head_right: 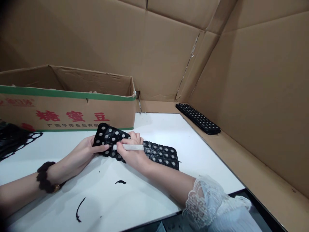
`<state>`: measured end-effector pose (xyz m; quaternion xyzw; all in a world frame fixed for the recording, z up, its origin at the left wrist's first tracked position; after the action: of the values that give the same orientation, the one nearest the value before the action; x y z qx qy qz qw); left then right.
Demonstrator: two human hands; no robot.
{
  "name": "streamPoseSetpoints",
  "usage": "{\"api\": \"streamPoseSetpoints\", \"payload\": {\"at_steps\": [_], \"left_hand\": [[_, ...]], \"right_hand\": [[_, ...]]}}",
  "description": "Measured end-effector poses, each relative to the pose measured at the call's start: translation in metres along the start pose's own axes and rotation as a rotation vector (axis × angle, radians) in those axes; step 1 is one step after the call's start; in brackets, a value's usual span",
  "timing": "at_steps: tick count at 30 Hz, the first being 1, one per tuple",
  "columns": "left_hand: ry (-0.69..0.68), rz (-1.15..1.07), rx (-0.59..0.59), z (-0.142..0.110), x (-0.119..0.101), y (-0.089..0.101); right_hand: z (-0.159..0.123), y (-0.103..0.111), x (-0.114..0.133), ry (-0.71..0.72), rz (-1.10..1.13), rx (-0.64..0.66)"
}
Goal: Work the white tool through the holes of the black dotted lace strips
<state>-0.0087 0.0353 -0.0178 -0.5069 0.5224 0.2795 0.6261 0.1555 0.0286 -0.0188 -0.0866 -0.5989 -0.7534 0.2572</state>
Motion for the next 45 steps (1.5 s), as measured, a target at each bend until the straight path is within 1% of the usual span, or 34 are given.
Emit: {"api": "streamPoseSetpoints", "payload": {"at_steps": [5,10,14,16,18,20,23,27,32,37,39,41,45], "left_hand": [[0.033,-0.046,0.030,0.003,-0.001,0.003],[0.039,-0.042,0.055,0.004,-0.002,0.003],[0.011,-0.007,0.074,0.005,-0.004,0.005],[0.051,-0.009,0.129,0.005,-0.005,0.006],[0.120,-0.022,0.184,0.006,-0.007,0.008],[0.173,-0.040,0.197,0.006,-0.007,0.009],[0.153,-0.068,0.151,0.007,-0.007,0.010],[0.034,-0.072,0.067,0.006,-0.005,0.008],[-0.004,-0.032,0.054,0.005,0.000,0.007],[-0.125,0.037,-0.011,0.004,0.002,0.004],[-0.132,0.063,-0.044,0.004,0.003,0.003],[-0.111,0.079,-0.062,0.004,0.004,0.003],[-0.086,0.109,-0.053,0.005,0.005,0.006]], "right_hand": [[0.000,0.004,0.002,-0.012,0.014,0.005],[0.001,0.007,-0.002,-0.007,0.102,0.006],[0.003,0.011,-0.009,-0.041,0.187,-0.041],[0.004,0.013,-0.013,-0.062,0.222,-0.072],[0.005,0.013,-0.015,-0.073,0.246,-0.086],[0.006,0.013,-0.017,-0.068,0.274,-0.077],[0.006,0.013,-0.017,-0.045,0.321,-0.040],[0.004,0.015,-0.014,-0.022,0.323,-0.005],[0.000,0.014,-0.011,-0.047,0.272,0.030],[-0.002,0.013,-0.008,-0.042,0.207,0.033],[-0.002,0.013,-0.008,-0.045,0.201,0.034],[-0.002,0.014,-0.008,-0.042,0.206,0.035],[-0.001,0.014,-0.009,-0.033,0.211,0.019]]}}
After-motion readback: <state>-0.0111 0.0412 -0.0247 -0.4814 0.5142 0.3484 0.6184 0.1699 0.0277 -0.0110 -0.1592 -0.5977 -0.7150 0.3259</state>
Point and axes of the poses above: each hand's wrist, its own z-axis towards the middle knuckle, its own y-axis out of the back of the hand, x = y × z, the point moved 1 cm from there along z, towards the middle knuckle, and after that the axes turned 13 degrees about -z, right-handed, at the moved point
